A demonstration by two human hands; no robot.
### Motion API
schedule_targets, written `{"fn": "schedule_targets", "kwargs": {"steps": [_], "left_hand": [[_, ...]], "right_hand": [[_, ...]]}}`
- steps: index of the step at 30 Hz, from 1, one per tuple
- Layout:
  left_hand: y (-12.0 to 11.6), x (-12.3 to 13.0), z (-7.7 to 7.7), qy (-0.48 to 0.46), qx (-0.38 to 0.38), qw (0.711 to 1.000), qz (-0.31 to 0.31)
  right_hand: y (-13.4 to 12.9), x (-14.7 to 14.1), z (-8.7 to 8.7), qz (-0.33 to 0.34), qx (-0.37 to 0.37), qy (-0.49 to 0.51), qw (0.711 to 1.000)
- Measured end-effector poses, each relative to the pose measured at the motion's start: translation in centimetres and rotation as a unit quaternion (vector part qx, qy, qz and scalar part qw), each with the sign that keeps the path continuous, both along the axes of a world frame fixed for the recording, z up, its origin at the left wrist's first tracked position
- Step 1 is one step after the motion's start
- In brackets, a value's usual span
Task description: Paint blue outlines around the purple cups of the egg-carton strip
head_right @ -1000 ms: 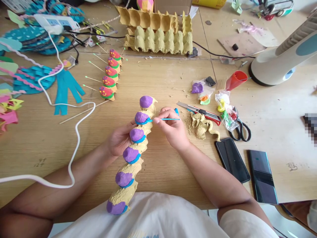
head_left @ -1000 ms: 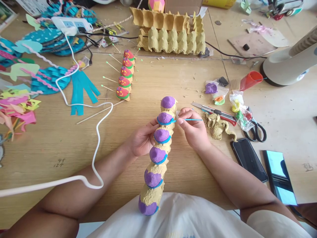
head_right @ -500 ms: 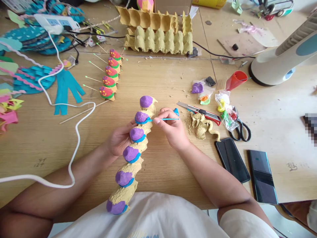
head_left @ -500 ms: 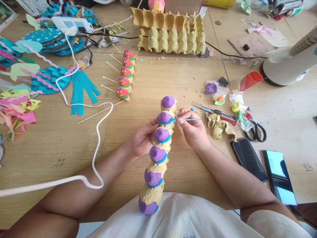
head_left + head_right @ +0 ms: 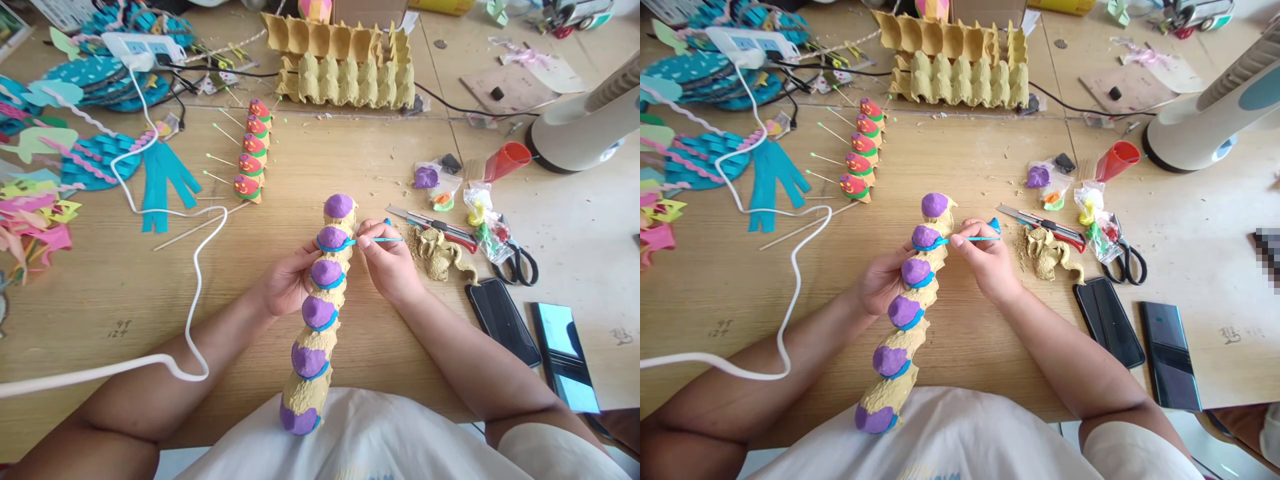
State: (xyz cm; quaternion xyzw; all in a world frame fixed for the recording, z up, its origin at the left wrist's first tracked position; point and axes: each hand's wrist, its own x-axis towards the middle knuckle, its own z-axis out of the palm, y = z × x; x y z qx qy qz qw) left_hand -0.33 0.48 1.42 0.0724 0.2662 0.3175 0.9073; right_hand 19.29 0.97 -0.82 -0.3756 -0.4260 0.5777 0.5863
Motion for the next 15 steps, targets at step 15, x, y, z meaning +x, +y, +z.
{"fn": "schedule_targets", "kwargs": {"steps": [15], "left_hand": [[-0.02, 0.07, 0.09, 0.01, 0.005, 1.0, -0.002]], "right_hand": [[-0.18, -0.16, 0.14, -0.004, -0.001, 0.01, 1.0]]}}
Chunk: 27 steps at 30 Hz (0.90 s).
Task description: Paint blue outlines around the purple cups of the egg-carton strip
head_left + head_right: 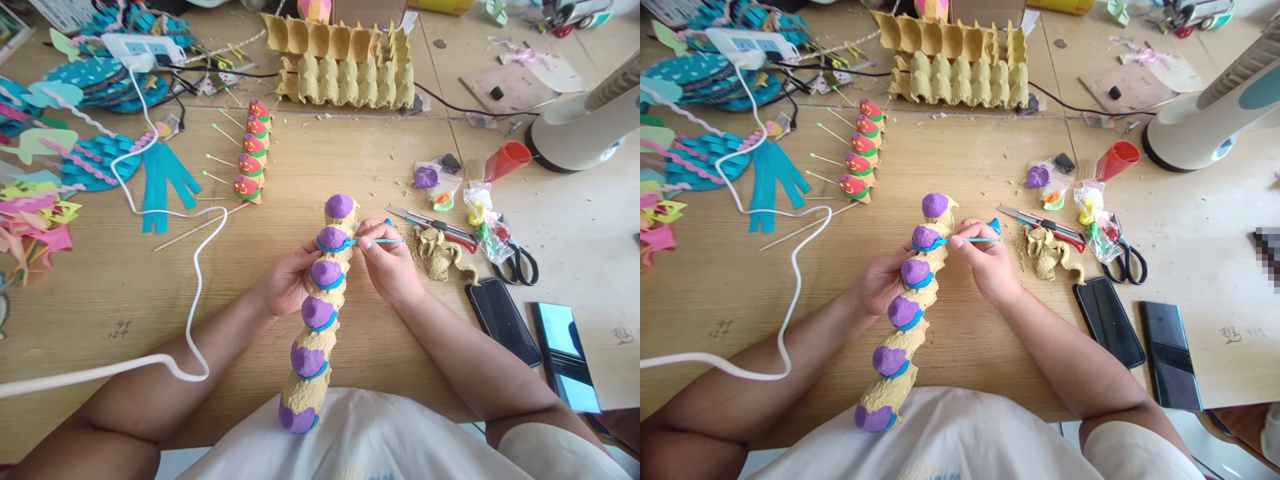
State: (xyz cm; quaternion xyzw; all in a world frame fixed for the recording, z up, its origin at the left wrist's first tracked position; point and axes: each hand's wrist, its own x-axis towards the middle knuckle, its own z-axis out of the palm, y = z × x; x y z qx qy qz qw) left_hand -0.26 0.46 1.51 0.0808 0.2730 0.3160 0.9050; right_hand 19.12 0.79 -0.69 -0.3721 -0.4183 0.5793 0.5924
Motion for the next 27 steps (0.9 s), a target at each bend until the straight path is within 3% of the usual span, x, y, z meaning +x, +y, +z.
{"fn": "schedule_targets", "kwargs": {"steps": [20, 27], "left_hand": [[0.08, 0.0, -0.12, 0.006, 0.026, 1.0, 0.008], [0.14, -0.11, -0.7, 0.013, 0.032, 0.999, 0.017]], "right_hand": [[0.16, 0.16, 0.15, -0.003, -0.037, 0.031, 0.999], [0.05, 0.08, 0.14, -0.012, -0.018, 0.025, 0.999]]}}
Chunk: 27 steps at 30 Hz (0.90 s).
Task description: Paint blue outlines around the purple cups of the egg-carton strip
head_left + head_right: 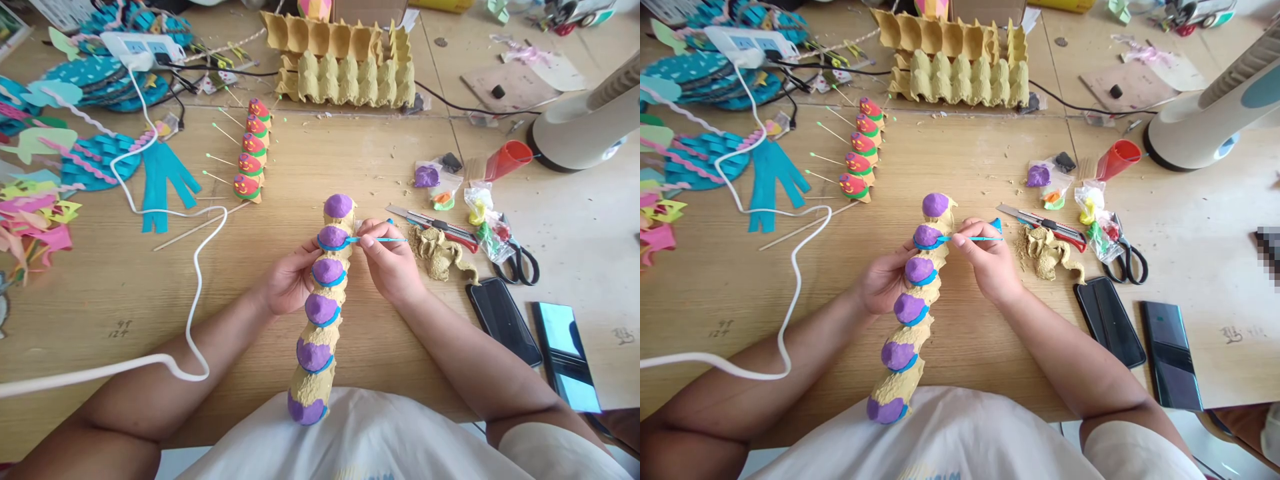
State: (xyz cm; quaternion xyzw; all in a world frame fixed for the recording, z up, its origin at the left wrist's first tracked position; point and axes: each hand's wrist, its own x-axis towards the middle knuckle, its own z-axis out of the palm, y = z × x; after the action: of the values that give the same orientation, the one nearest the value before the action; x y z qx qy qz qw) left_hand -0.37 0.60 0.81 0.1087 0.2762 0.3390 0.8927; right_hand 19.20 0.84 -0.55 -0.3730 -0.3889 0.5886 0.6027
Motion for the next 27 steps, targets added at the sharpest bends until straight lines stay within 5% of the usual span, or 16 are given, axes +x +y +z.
{"fn": "schedule_targets", "kwargs": {"steps": [27], "left_hand": [[-0.03, 0.1, 0.34, -0.01, -0.017, 1.0, -0.006]], "right_hand": [[0.03, -0.1, 0.16, 0.008, -0.001, -0.002, 1.0]]}}
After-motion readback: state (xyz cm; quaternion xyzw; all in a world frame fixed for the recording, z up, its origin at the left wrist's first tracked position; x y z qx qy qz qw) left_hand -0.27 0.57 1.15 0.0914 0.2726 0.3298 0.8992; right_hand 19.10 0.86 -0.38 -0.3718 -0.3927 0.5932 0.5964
